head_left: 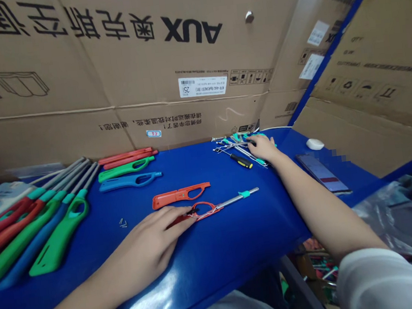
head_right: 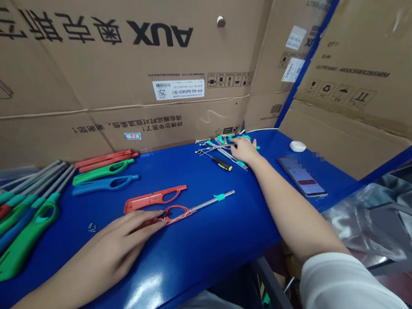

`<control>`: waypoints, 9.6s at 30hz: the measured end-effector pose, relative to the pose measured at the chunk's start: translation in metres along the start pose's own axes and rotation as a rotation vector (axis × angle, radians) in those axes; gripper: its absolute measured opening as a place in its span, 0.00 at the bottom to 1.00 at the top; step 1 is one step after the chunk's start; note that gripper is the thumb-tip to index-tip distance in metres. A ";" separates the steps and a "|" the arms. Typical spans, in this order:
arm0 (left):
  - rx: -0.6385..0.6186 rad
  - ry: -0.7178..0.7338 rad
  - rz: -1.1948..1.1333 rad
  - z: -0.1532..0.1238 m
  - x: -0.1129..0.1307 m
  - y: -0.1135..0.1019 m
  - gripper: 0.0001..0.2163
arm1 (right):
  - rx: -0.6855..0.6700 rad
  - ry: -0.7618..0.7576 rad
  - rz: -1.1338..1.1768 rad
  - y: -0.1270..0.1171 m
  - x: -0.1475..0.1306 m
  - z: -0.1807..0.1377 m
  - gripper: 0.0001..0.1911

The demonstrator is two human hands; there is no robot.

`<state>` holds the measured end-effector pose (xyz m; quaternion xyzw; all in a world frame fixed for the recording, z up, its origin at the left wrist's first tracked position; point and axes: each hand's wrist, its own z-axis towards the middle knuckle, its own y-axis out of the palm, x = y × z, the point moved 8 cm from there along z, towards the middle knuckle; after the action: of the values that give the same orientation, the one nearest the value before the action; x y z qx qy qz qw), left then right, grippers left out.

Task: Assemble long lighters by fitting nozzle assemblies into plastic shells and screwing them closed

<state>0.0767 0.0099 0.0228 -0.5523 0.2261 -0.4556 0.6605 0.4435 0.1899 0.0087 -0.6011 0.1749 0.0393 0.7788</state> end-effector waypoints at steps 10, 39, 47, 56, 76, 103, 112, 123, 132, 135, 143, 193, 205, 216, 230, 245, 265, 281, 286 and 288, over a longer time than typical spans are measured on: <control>0.005 0.002 0.002 0.001 0.000 -0.001 0.23 | 0.187 -0.079 0.367 -0.034 -0.015 0.000 0.13; 0.103 -0.067 -0.129 0.004 -0.001 -0.005 0.15 | -0.434 -0.886 0.235 0.000 -0.156 -0.108 0.10; 0.131 -0.108 -0.203 0.008 -0.004 -0.002 0.12 | -0.314 -0.819 0.353 -0.013 -0.154 -0.101 0.04; 0.177 -0.167 -0.242 0.009 -0.006 -0.003 0.05 | -0.418 -0.746 0.272 -0.015 -0.146 -0.099 0.06; 0.242 -0.221 -0.283 0.004 -0.015 -0.008 0.02 | -0.362 -0.803 0.360 -0.034 -0.154 -0.109 0.12; 0.201 -0.213 -0.331 0.005 -0.013 -0.004 0.03 | -0.648 -0.953 0.208 -0.003 -0.198 -0.177 0.05; 0.192 -0.275 -0.310 0.004 -0.019 -0.001 0.09 | -0.597 -1.003 0.296 0.007 -0.199 -0.175 0.04; 0.197 -0.303 -0.315 0.004 -0.020 0.002 0.08 | -0.604 -1.045 0.395 0.013 -0.199 -0.176 0.05; 0.181 -0.297 -0.327 0.005 -0.019 0.002 0.08 | -0.597 -1.114 0.405 0.012 -0.200 -0.179 0.07; 0.186 -0.305 -0.334 0.005 -0.019 0.002 0.08 | -0.594 -1.143 0.383 0.010 -0.201 -0.180 0.08; 0.160 -0.315 -0.324 0.004 -0.021 0.004 0.13 | -0.570 -1.155 0.389 0.009 -0.201 -0.181 0.09; -0.102 -0.178 -0.029 0.003 -0.002 0.007 0.22 | -0.559 -1.044 0.440 0.007 -0.200 -0.179 0.06; -0.054 -0.177 -0.018 0.003 -0.008 0.006 0.19 | -0.560 -1.080 0.399 0.008 -0.200 -0.180 0.03; 0.010 -0.190 0.035 0.003 -0.012 -0.012 0.19 | -0.453 -1.050 0.558 -0.024 -0.188 -0.156 0.09; -0.016 -0.157 0.103 0.002 -0.013 -0.016 0.16 | 0.047 -0.170 -0.066 -0.047 -0.024 -0.014 0.17; 0.005 -0.099 0.075 0.003 -0.012 -0.012 0.15 | 0.035 -0.069 -0.095 -0.002 -0.005 -0.003 0.24; 0.025 -0.090 0.021 0.004 -0.015 -0.009 0.14 | 0.133 -0.011 -0.039 -0.051 0.013 0.001 0.20; 0.084 -0.111 -0.032 0.005 -0.019 -0.005 0.13 | -0.153 -0.147 0.139 -0.060 -0.012 -0.021 0.02; 0.180 -0.225 -0.085 0.002 -0.022 -0.008 0.21 | -0.149 -0.359 0.710 -0.053 -0.107 -0.062 0.12; 0.254 -0.262 -0.147 0.002 -0.022 -0.013 0.22 | -0.400 -0.424 1.039 -0.031 -0.152 -0.097 0.15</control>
<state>0.0630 0.0296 0.0312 -0.5340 0.0381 -0.4515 0.7138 0.2877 0.1120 0.0645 -0.5508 0.2761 0.5666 0.5472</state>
